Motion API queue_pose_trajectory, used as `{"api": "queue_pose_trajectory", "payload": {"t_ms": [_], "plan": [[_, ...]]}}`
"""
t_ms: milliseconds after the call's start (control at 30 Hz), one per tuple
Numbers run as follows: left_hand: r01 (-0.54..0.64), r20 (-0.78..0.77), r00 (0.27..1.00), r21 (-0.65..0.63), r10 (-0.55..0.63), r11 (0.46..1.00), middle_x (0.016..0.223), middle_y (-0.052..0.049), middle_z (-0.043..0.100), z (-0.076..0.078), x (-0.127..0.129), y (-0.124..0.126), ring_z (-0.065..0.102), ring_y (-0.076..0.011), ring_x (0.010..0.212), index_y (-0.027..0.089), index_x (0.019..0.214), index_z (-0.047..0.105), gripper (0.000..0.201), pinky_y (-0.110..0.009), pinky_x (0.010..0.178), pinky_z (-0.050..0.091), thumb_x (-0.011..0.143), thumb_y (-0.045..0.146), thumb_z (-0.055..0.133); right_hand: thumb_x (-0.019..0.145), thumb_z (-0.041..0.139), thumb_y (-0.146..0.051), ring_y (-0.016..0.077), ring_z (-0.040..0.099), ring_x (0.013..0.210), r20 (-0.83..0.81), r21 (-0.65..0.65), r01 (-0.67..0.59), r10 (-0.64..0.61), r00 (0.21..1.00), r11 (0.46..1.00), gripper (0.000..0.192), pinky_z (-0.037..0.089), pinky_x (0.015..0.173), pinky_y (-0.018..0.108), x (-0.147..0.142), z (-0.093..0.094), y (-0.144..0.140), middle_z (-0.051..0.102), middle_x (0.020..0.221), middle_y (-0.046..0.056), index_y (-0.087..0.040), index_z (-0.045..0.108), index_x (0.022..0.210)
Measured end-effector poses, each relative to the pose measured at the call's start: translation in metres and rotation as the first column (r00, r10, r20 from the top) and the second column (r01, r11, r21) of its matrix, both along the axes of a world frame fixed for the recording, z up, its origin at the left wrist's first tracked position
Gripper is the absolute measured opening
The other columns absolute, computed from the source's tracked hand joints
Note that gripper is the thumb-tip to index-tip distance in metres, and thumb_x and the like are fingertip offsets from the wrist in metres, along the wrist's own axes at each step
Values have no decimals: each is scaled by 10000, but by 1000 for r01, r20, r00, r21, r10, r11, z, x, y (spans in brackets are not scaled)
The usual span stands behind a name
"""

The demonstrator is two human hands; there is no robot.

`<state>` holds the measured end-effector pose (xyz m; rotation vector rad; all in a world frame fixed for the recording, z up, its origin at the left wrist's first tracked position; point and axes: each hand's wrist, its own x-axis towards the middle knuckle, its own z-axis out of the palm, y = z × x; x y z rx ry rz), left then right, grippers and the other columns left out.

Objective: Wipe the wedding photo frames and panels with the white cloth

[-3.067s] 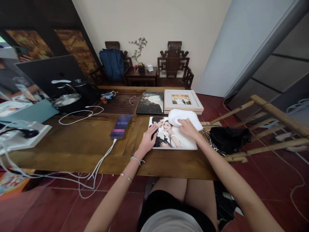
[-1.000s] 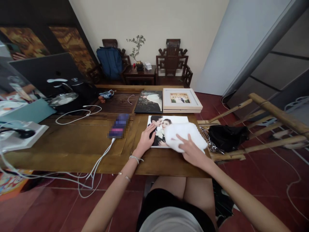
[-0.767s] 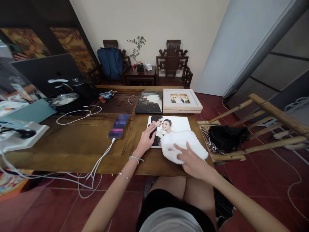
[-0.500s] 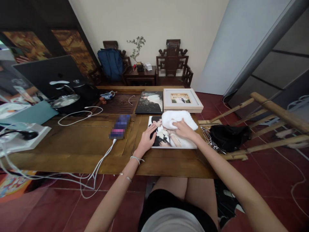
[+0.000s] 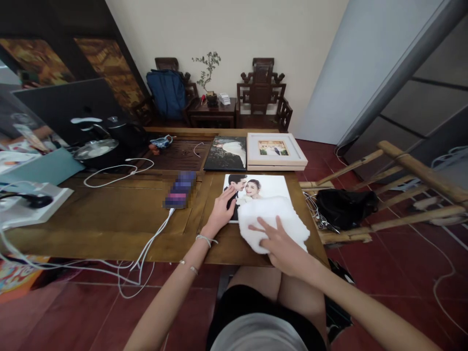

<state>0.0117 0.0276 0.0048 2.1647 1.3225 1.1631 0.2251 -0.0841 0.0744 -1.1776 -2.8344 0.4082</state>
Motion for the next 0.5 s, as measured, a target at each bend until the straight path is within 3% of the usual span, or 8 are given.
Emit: {"api": "queue_pose_trajectory", "payload": {"t_ms": [100, 233, 367, 500], "plan": [[1, -5, 1000, -9, -1, 1000, 1336, -118, 525, 0, 0, 0, 432, -224, 1292, 138, 1199, 585, 357, -433, 1098, 346, 877, 207, 447, 614, 371, 33, 278, 250, 1367, -14, -39, 13, -14, 1000, 999, 459, 156, 1043, 658, -4, 3, 14, 470, 1373, 144, -164, 621, 945], [6, 5, 1000, -4, -6, 1000, 1328, -111, 535, 1, -1, 0, 445, -229, 1281, 147, 1208, 580, 362, -435, 1094, 350, 878, 211, 447, 669, 369, 7, 286, 358, 1310, -43, 11, 128, -128, 991, 992, 427, 192, 1025, 619, -12, 1, 77, 574, 1229, 178, -149, 604, 989], [12, 8, 1000, -8, -12, 1000, 1361, -91, 506, 2, -2, -1, 414, -223, 1303, 175, 1243, 554, 376, -438, 1102, 333, 889, 216, 434, 727, 388, -32, 312, 526, 1120, -35, 56, 236, -234, 972, 970, 344, 252, 981, 587, -24, 5, 139, 608, 1143, 171, -139, 603, 974], [-6, 7, 1000, 2, 6, 1000, 1415, -93, 439, 1, -3, -1, 331, -215, 1354, 164, 1279, 522, 394, -434, 1126, 283, 908, 221, 401, 749, 407, -50, 332, 503, 1134, -32, 78, 272, -270, 962, 959, 335, 217, 979, 631, -34, 6, 153, 559, 1209, 197, -131, 596, 1015]]}}
